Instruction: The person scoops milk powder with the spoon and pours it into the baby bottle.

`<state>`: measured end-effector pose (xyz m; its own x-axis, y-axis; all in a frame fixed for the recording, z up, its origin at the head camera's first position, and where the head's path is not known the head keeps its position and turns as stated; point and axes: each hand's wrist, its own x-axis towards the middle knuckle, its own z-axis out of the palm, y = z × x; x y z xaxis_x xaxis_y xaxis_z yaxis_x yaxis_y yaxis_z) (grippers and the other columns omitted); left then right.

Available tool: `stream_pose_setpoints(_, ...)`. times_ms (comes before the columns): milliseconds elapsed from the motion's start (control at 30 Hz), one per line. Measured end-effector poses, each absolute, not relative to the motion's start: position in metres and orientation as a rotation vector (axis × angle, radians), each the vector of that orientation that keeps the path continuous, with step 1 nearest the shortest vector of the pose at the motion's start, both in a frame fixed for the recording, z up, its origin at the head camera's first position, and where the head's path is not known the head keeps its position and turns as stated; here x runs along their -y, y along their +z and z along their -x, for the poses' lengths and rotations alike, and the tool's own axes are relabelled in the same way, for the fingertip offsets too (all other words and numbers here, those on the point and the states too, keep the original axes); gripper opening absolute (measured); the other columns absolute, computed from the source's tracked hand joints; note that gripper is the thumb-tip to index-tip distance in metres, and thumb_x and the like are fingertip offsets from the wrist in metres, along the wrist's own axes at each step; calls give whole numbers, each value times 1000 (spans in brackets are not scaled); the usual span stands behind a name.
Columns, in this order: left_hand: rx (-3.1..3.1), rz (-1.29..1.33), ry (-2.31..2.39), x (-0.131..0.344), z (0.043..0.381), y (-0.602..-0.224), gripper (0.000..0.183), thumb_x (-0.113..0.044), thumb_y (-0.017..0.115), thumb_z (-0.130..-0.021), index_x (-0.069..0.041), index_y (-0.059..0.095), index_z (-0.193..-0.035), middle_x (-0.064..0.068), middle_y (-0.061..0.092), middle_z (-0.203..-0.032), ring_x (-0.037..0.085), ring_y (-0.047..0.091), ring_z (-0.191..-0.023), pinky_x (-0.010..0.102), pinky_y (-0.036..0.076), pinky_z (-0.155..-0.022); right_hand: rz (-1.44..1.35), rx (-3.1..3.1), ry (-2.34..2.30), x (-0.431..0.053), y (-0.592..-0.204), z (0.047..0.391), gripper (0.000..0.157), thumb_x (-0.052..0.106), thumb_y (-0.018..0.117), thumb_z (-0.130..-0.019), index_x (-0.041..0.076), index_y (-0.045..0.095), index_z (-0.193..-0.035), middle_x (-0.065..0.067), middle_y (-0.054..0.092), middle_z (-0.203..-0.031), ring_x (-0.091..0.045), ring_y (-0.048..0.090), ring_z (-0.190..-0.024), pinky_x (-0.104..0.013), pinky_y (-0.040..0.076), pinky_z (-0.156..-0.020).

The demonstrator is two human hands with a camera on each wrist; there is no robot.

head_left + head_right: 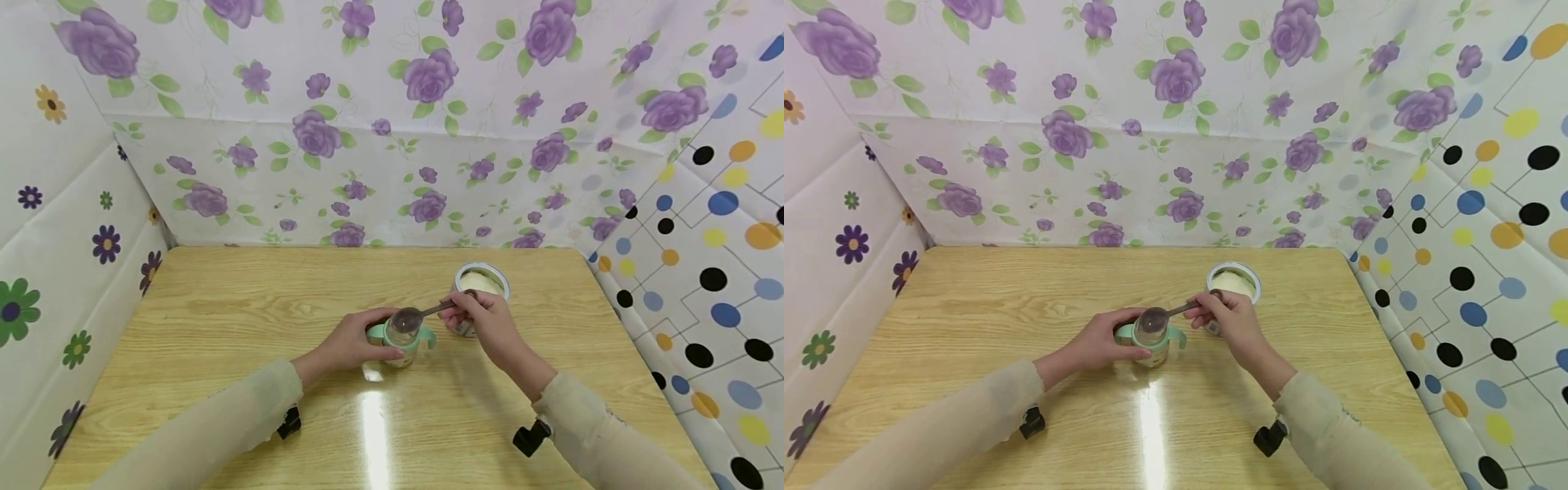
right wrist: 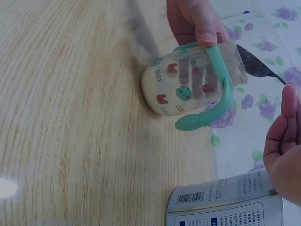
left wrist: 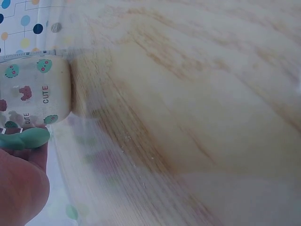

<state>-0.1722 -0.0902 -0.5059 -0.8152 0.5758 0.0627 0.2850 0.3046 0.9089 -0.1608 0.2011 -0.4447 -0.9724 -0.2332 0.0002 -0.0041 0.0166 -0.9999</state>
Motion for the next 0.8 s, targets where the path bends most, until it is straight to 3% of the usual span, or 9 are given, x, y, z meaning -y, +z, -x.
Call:
stream_pose_setpoints(167, -2284, -790, 1512, 90, 173, -506, 71, -33, 91, -89, -24, 60, -153, 3, 70, -140, 20, 69, -118, 42, 57, -100, 192, -1983, -2224, -216, -436, 162, 33, 26, 58, -113, 1, 79, -108, 0, 80, -88, -12, 71, -76, -27, 61, -79)
stream_pose_setpoints(300, -2278, -783, 1526, 91, 173, -506, 72, -33, 92, -88, -25, 61, -153, 2, 68, -144, 23, 66, -128, 43, 54, -107, 200, -1946, -2300, -234, -427, 165, 32, 24, 55, -115, 6, 80, -107, 1, 80, -91, -12, 71, -77, -25, 60, -83)
stream_pose_setpoints(800, -2337, -829, 1410, 90, 175, -498, 81, -37, 94, -85, -27, 57, -156, -3, 65, -147, 22, 63, -133, 45, 52, -111, 194, -2017, -2443, -291, -426, 178, 32, 22, 57, -113, -2, 78, -114, -4, 81, -93, -15, 75, -80, -25, 61, -83)
